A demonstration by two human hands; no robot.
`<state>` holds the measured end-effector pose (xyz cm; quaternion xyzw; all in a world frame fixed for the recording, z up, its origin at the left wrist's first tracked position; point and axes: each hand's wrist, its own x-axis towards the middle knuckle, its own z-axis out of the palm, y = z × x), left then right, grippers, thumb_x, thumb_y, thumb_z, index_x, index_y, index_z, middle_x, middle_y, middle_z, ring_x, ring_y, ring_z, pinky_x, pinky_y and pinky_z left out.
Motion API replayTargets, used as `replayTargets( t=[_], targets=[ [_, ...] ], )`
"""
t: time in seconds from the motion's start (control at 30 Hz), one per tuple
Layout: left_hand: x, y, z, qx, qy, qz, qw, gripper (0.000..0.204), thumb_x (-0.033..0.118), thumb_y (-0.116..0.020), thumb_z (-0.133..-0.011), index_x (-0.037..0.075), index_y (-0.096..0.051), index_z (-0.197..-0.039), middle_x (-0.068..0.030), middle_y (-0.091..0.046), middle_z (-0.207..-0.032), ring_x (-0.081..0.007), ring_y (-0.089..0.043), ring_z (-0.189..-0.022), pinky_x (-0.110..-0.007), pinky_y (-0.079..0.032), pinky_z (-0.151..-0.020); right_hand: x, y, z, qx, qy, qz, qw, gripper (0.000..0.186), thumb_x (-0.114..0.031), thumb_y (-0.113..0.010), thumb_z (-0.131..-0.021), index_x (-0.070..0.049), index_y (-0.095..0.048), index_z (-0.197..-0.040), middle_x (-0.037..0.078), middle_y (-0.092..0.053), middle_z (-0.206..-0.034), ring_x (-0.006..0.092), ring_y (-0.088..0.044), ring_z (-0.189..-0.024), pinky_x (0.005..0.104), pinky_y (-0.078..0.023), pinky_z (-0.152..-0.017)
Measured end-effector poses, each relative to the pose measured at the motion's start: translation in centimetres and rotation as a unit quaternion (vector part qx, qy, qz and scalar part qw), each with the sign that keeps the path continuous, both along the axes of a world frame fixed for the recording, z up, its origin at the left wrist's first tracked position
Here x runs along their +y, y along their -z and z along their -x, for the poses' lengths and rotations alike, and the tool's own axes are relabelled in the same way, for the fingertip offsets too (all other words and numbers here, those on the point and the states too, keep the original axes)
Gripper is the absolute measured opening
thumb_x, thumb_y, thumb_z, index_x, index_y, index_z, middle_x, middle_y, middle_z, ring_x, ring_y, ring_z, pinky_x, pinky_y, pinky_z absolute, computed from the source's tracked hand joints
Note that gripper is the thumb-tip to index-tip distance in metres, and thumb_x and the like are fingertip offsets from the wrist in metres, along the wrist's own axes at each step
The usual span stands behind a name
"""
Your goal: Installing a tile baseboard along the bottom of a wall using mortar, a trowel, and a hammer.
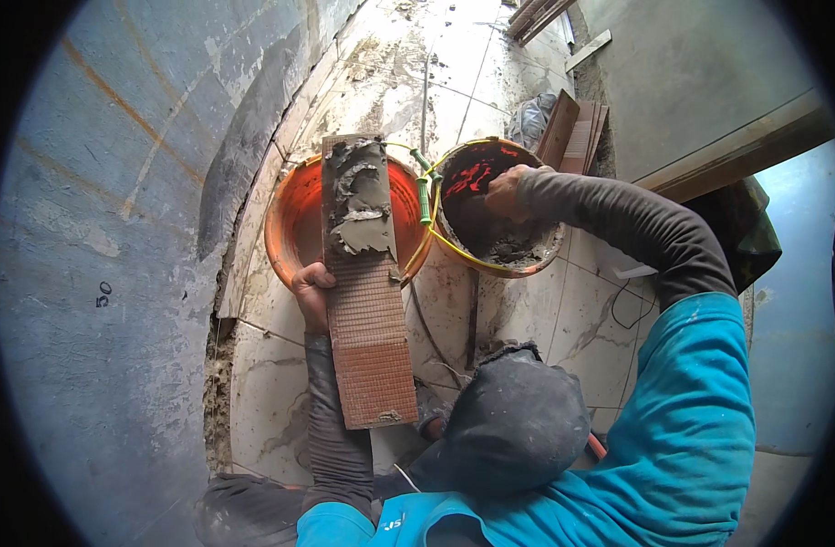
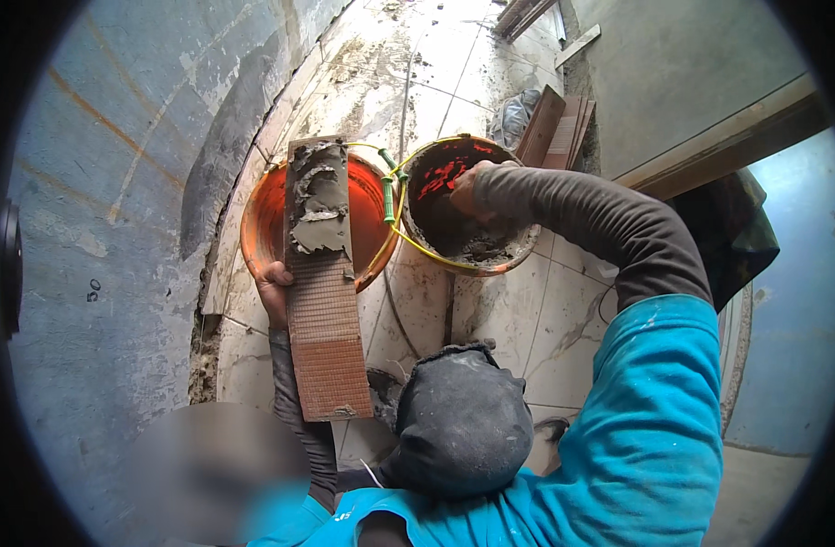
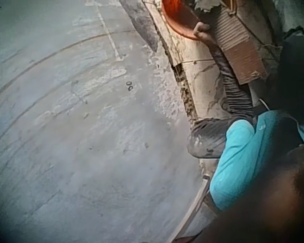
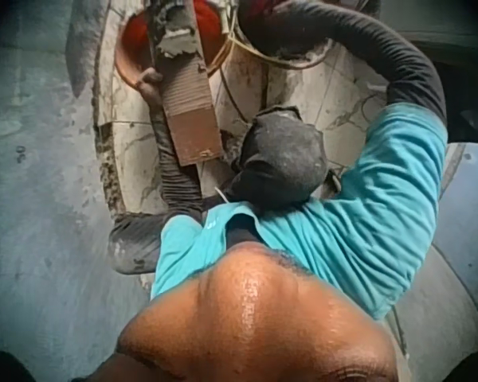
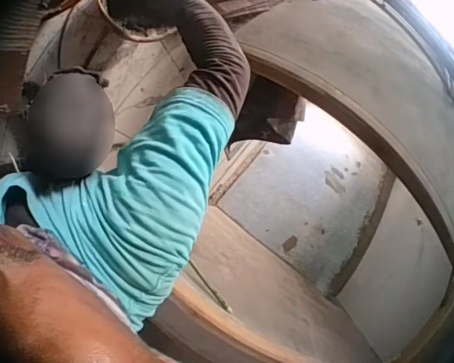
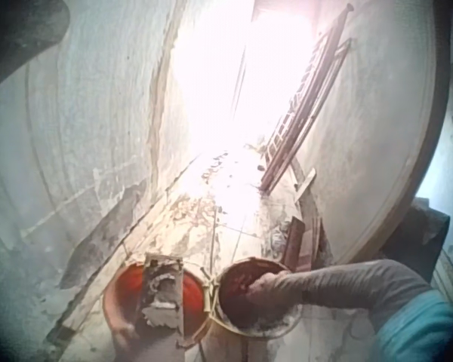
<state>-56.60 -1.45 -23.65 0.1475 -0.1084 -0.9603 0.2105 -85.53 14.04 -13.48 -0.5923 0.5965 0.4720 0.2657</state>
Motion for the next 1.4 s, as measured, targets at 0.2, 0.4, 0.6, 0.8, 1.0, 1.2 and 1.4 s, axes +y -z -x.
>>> replayTargets(
  t=[0.2,0.4,0.6,0.8,1.0,1.2,1.4],
  targets=[
    [-1.2,2.7,-0.8,0.016,-0.025,-0.005,1.0,0.016,0.001,-0.042,-0.062,-0.003,-0.056,-0.069,-0.0134,-0.065,-0.079,-0.02,-0.06,-0.073,-0.032,-0.052,-0.073,2.4,0.2,3.0,-0.064,0.152,-0.109,0.98,0.015,-0.021,-0.068,-0.07,-0.007,-0.071,-0.073,0.007,-0.069,-0.071,0.0194,-0.066,-0.065,0.0338,-0.05,-0.056],
    [1.2,-3.3,1.6,-0.107,0.004,-0.071,0.992,0.016,0.001,-0.043,-0.061,-0.002,-0.057,-0.069,-0.0138,-0.065,-0.078,-0.021,-0.06,-0.069,-0.032,-0.053,-0.071,12.8,-2.5,5.5,-0.39,0.529,-0.002,0.753,0.021,-0.021,-0.067,-0.075,-0.004,-0.064,-0.086,0.001,-0.058,-0.066,0.009,-0.056,-0.056,0.0254,-0.044,-0.048],
    [0.3,3.2,2.1,0.06,0.027,-0.049,0.997,0.027,0.001,-0.043,-0.063,-0.006,-0.061,-0.081,-0.0169,-0.067,-0.087,-0.0243,-0.063,-0.075,-0.033,-0.054,-0.077,17.0,-5.7,-4.6,-0.571,0.586,0.268,0.509,0.048,-0.006,-0.063,-0.074,0.001,-0.054,-0.121,0.003,-0.057,-0.076,0.011,-0.059,-0.065,0.025,-0.051,-0.06],
    [2.6,-1.1,4.6,0.049,0.036,-0.041,0.997,0.018,-0.001,-0.043,-0.065,-0.004,-0.06,-0.073,-0.0147,-0.066,-0.08,-0.0225,-0.061,-0.068,-0.033,-0.053,-0.071,9.6,4.2,-17.2,-0.259,0.296,0.753,0.528,0.037,-0.01,-0.069,-0.079,-0.001,-0.054,-0.112,0.015,-0.06,-0.096,0.027,-0.063,-0.08,0.0349,-0.051,-0.07],
    [-0.4,3.0,4.8,-0.013,-0.012,0.023,1.0,0.016,-0.003,-0.045,-0.067,0.008,-0.048,-0.055,-0.0063,-0.057,-0.064,-0.0137,-0.05,-0.055,-0.029,-0.046,-0.057,11.9,6.4,-16.0,-0.172,0.193,0.729,0.634,0.036,-0.008,-0.066,-0.073,-0.001,-0.054,-0.107,0.016,-0.059,-0.096,0.0321,-0.062,-0.084,0.0401,-0.052,-0.07],
    [-2.8,2.1,2.1,0.131,0.028,-0.012,0.991,0.013,0.003,-0.044,-0.064,0.003,-0.057,-0.067,-0.0118,-0.064,-0.077,-0.0188,-0.06,-0.071,-0.033,-0.052,-0.067,18.5,0.4,-10.2,-0.152,0.082,0.575,0.8,0.032,-0.006,-0.059,-0.073,-0.002,-0.053,-0.104,0.015,-0.058,-0.092,0.0288,-0.062,-0.077,0.0368,-0.052,-0.061],
    [-1.7,-2.0,1.3,0.051,-0.027,0.008,0.998,0.022,0.003,-0.044,-0.063,-0.001,-0.059,-0.079,-0.0143,-0.065,-0.085,-0.0216,-0.062,-0.077,-0.035,-0.053,-0.072,14.8,-6.7,-3.5,0.111,0.249,0.339,0.901,0.018,-0.008,-0.056,-0.073,0.001,-0.057,-0.089,0.018,-0.063,-0.084,0.0351,-0.065,-0.08,0.0418,-0.052,-0.065]
  ],
)
